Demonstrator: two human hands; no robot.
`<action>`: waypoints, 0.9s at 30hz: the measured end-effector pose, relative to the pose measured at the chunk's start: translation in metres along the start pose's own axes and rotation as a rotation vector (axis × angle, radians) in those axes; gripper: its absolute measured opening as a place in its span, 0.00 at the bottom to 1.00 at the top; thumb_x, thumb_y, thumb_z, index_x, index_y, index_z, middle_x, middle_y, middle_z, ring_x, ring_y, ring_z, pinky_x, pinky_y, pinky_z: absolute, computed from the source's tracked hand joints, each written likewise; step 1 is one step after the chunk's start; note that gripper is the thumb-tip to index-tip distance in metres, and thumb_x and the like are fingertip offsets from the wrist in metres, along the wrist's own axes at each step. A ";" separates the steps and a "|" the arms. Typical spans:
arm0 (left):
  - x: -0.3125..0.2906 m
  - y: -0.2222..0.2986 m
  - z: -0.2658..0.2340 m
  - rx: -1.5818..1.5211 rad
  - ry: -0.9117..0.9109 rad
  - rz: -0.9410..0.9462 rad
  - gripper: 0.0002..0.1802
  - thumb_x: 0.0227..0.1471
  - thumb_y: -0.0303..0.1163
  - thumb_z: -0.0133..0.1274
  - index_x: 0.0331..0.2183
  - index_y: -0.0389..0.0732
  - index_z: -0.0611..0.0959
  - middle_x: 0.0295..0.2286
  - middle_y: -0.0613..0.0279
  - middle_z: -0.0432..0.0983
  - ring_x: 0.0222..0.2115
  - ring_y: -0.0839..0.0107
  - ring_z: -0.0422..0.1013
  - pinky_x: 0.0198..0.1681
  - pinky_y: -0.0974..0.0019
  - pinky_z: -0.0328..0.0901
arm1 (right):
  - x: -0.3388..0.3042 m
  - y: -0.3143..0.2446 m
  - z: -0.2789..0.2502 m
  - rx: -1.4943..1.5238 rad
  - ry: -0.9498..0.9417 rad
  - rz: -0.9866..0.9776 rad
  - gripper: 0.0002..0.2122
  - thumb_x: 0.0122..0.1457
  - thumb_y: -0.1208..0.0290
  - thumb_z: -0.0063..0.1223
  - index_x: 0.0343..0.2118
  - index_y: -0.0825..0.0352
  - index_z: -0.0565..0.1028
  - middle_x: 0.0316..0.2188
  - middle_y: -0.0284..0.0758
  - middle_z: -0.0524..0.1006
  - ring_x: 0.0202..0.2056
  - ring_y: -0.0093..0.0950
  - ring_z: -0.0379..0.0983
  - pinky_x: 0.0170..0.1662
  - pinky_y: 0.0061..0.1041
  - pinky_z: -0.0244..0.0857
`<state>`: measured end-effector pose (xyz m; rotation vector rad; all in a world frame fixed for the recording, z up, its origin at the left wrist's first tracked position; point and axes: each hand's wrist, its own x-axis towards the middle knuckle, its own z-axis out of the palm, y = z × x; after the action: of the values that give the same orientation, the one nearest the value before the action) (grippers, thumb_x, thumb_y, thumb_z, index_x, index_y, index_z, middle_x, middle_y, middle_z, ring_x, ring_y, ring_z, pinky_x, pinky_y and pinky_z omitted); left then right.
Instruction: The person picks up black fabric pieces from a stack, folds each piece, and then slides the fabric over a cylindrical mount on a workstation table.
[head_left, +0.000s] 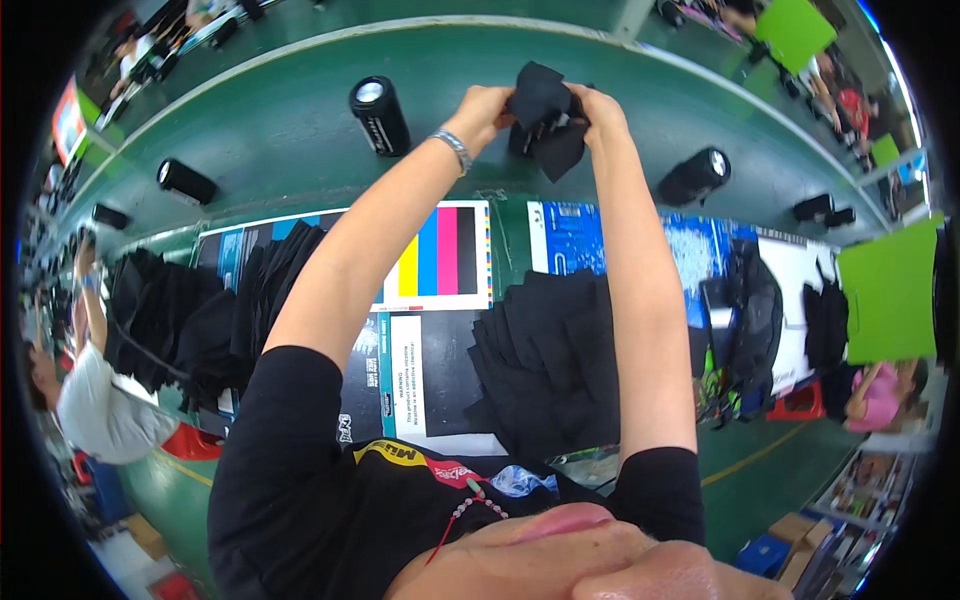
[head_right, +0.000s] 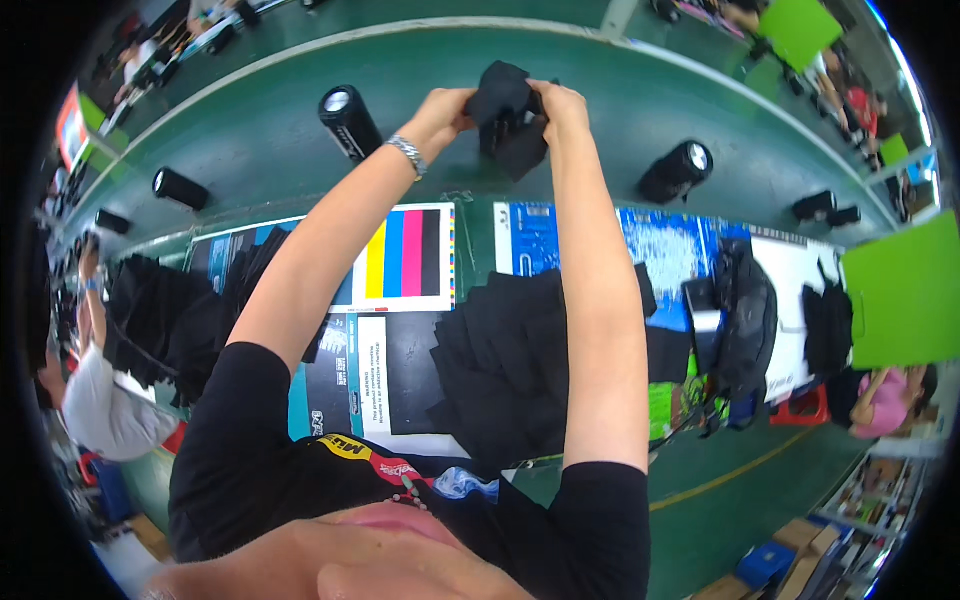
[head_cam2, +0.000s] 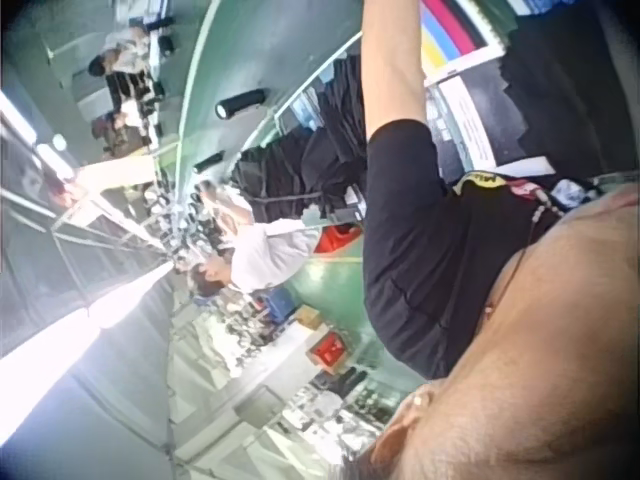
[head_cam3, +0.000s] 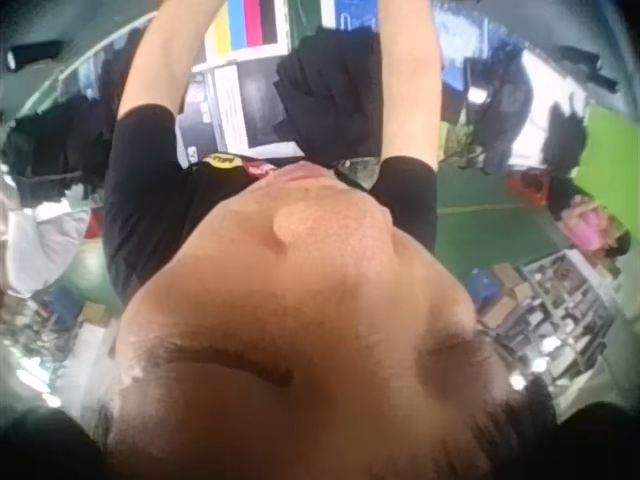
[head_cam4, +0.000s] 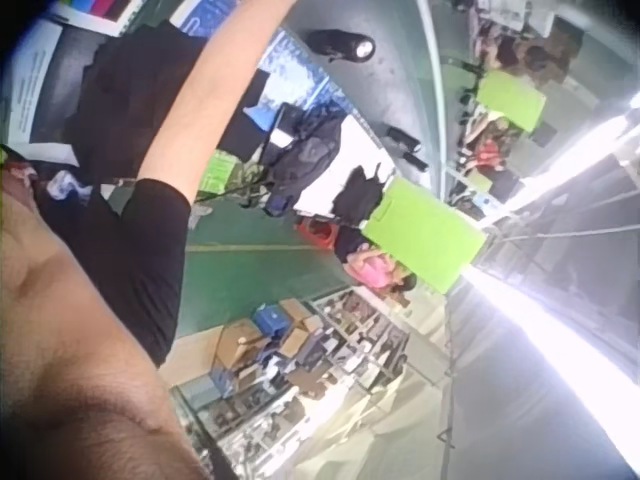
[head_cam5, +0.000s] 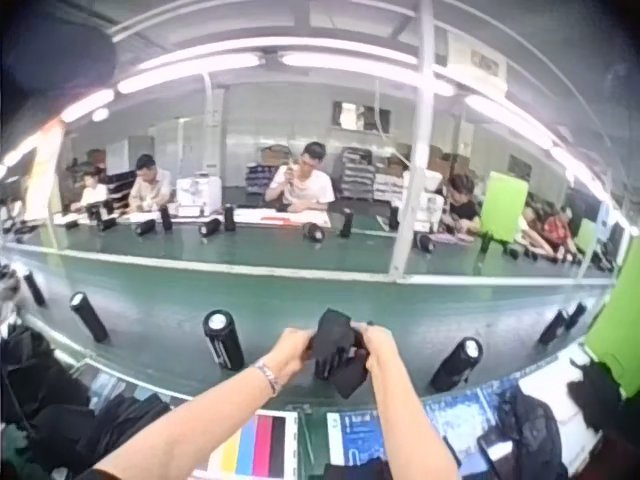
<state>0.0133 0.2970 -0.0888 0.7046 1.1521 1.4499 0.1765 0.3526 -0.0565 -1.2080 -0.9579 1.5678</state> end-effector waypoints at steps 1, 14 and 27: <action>0.004 -0.003 -0.007 -0.061 0.015 -0.044 0.07 0.53 0.29 0.51 0.29 0.34 0.77 0.26 0.60 0.74 0.25 0.71 0.72 0.27 0.68 0.68 | 0.007 0.008 0.000 0.025 -0.032 0.006 0.04 0.48 0.75 0.60 0.26 0.69 0.80 0.22 0.36 0.77 0.24 0.28 0.72 0.26 0.28 0.64; 0.013 0.000 0.015 -0.081 -0.264 -0.265 0.15 0.51 0.43 0.57 0.33 0.41 0.79 0.26 0.65 0.77 0.24 0.71 0.74 0.36 0.64 0.69 | 0.000 0.025 -0.004 -0.831 0.174 -0.296 0.18 0.40 0.56 0.64 0.33 0.62 0.82 0.36 0.43 0.80 0.40 0.42 0.76 0.43 0.34 0.69; 0.080 -0.082 0.014 0.577 0.136 0.017 0.24 0.54 0.46 0.49 0.35 0.33 0.82 0.38 0.49 0.78 0.46 0.56 0.69 0.55 0.58 0.54 | 0.038 0.049 -0.049 -0.868 0.174 -0.252 0.14 0.45 0.62 0.54 0.33 0.64 0.81 0.33 0.49 0.79 0.41 0.44 0.75 0.46 0.35 0.67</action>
<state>0.0396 0.3720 -0.1726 1.0190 1.7019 1.1924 0.2102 0.3769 -0.1232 -1.6760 -1.6767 0.8191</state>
